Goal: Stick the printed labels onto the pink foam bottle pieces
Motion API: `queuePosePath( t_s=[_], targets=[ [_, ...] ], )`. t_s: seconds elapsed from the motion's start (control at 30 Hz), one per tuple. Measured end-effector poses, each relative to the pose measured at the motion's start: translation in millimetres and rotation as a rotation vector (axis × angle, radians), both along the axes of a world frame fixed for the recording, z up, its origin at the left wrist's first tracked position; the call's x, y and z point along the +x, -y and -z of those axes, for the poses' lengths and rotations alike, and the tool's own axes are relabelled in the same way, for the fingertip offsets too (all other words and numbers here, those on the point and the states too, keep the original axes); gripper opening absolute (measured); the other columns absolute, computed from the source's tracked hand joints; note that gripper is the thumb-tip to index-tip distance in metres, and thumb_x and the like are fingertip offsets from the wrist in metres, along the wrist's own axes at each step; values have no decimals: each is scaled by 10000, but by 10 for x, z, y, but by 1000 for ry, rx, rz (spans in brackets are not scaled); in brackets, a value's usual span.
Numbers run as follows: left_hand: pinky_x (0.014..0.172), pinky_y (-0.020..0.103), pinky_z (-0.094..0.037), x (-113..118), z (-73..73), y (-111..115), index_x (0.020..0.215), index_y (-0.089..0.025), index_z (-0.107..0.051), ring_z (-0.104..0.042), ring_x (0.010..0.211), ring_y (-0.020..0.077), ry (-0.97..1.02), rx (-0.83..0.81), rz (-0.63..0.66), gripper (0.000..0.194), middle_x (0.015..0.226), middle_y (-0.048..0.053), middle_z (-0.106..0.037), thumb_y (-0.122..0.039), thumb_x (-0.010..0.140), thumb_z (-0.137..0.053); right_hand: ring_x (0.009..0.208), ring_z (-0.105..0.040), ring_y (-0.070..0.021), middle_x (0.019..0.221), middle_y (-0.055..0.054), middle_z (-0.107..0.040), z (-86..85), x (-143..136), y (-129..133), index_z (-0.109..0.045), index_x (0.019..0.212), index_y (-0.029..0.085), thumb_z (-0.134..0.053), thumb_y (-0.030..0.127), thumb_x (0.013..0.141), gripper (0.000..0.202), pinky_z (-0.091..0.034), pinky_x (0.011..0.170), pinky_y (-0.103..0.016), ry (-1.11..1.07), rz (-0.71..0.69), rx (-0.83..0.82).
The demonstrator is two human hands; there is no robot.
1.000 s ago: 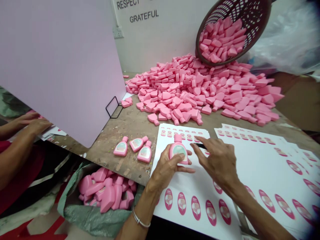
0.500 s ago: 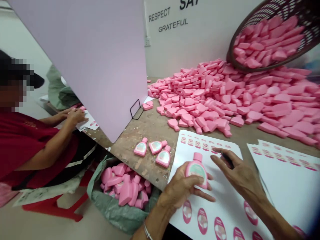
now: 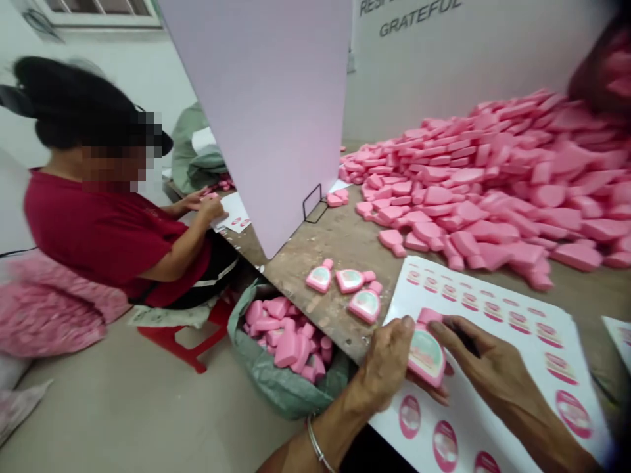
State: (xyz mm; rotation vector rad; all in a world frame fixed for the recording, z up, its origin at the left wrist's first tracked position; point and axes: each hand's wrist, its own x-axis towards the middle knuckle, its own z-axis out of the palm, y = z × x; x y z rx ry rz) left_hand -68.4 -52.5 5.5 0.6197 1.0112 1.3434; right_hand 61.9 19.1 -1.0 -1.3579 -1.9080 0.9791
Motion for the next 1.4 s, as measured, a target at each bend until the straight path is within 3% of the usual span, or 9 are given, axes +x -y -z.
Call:
queuePosePath(
  t_s=[0.1, 0.17, 0.3, 0.47, 0.67, 0.87, 1.03, 1.2, 1.4],
  targets=[
    [489, 284, -503, -154, -92, 58, 1050, -150, -563, -605, 497, 164, -79, -3, 89, 485, 704, 52, -645, -566, 802, -548, 710, -623, -196, 791, -16, -686, -13, -13, -85, -640, 826, 223, -548, 588, 761, 382, -503, 624, -284, 5, -69, 32],
    [513, 270, -491, -386, -153, 50, 1058, -168, -540, -608, 531, 158, -291, 15, -10, 417, 743, 43, -657, -495, 803, -581, 703, -621, -196, 812, -26, -679, 26, 50, -133, -610, 864, 223, -515, 578, 791, 375, -498, 625, -301, 67, -25, 70],
    [673, 282, -466, -1127, -160, -164, 895, -191, -617, -609, 714, 179, -1180, 20, -324, 282, 777, 41, -661, -432, 874, -473, 561, -552, -185, 688, -27, -609, 285, 271, -223, -534, 844, 218, -445, 537, 836, 331, -445, 526, -324, 298, 29, 185],
    [781, 333, -434, -1759, 25, -574, 755, -173, -642, -610, 827, 223, -1357, -10, -313, 336, 787, 82, -670, -431, 878, -464, 729, -528, -255, 792, -114, -590, 579, 331, -236, -553, 800, 188, -367, 453, 869, 331, -447, 661, -404, 475, -33, 487],
    [916, 412, -402, -1878, 6, -663, 900, -141, -646, -567, 1003, 259, -1467, 20, -345, 286, 1006, 142, -648, -378, 872, -489, 847, -532, -313, 963, -154, -599, 594, 323, -195, -634, 945, 176, -340, 438, 886, 398, -454, 654, -431, 665, -7, 576],
    [839, 325, -469, -2146, -209, -101, 991, -160, -619, -608, 889, 189, -1489, 78, -378, 267, 1011, 97, -642, -325, 898, -432, 888, -576, -370, 993, -164, -617, 539, 440, -273, -660, 964, 251, -365, 422, 861, 356, -464, 697, -532, 646, 4, 643],
    [658, 273, -481, -2322, -279, 166, 881, -156, -640, -605, 674, 156, -1529, 47, -302, 256, 834, 59, -665, -307, 881, -433, 922, -598, -335, 974, -172, -625, 181, 284, -453, -600, 1024, 289, -398, 318, 835, 278, -463, 835, -500, 366, -80, 693],
    [799, 305, -473, -2332, -306, -290, 941, -164, -629, -615, 849, 191, -1626, 125, -178, 219, 931, 74, -661, -284, 885, -455, 863, -648, -267, 1068, -136, -638, -123, -81, -538, -565, 1134, 274, -510, 462, 829, 363, -525, 742, -388, 307, -233, 381],
    [996, 399, -377, -2379, -59, -947, 1145, -148, -548, -448, 1211, 277, -1733, 222, 39, 389, 1304, 147, -494, -324, 802, -601, 867, -660, -274, 1303, -177, -465, 7, -368, -504, -310, 1431, 279, -665, 599, 647, 918, -545, 665, -384, 480, -412, 193]
  ],
)
